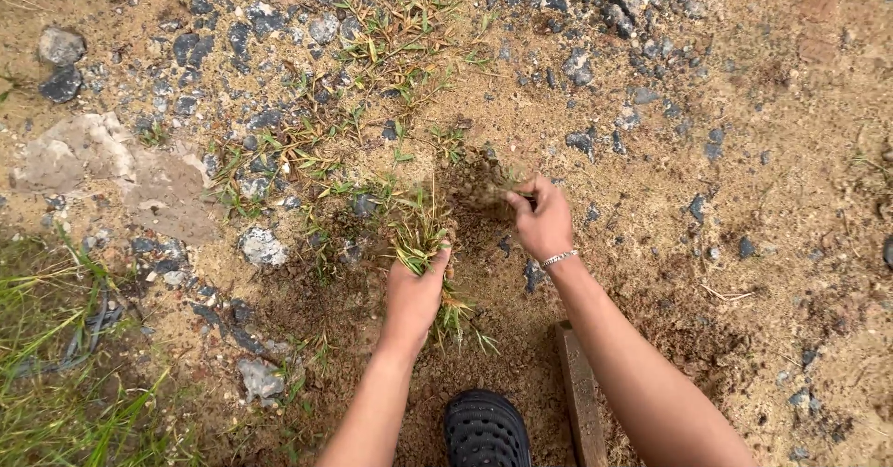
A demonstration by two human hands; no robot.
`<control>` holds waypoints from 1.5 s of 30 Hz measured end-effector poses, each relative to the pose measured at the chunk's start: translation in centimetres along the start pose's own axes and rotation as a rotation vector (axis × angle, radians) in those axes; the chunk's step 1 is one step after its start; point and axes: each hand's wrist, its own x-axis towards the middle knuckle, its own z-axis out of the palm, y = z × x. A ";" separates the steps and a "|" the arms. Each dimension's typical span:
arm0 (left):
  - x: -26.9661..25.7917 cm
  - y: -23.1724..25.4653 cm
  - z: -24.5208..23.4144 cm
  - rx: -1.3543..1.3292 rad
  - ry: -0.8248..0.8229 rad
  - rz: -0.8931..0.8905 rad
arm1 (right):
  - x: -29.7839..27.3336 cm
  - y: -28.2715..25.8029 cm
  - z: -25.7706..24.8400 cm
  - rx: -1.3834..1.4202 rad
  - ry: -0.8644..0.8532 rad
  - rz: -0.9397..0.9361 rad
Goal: Manually pulling weeds and small plants from the dirt ground using hands.
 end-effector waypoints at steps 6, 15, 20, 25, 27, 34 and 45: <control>-0.2 -5.4 1.2 -0.374 -0.005 -0.250 | -5.3 -1.4 0.3 0.472 -0.091 -0.413; -0.6 1.7 -3.0 -0.505 0.101 -0.510 | -8.8 -5.0 3.6 0.357 -0.245 -0.723; 1.8 -0.8 -5.5 -0.473 0.113 -0.260 | -2.3 -3.8 4.5 0.145 -0.161 -0.580; 1.5 -0.3 -6.2 -0.362 0.174 -0.200 | 2.8 -8.3 3.8 -0.327 -0.078 -0.210; 1.6 -2.0 -6.2 -0.375 0.146 -0.066 | 4.2 -8.3 4.8 -0.436 0.163 -0.535; 0.0 -1.7 -5.9 -0.373 0.250 -0.243 | 6.9 -5.5 7.8 -0.300 0.162 -0.587; 0.5 -0.6 -4.9 -0.355 0.197 -0.114 | 6.4 -7.4 7.1 -0.337 0.074 -0.489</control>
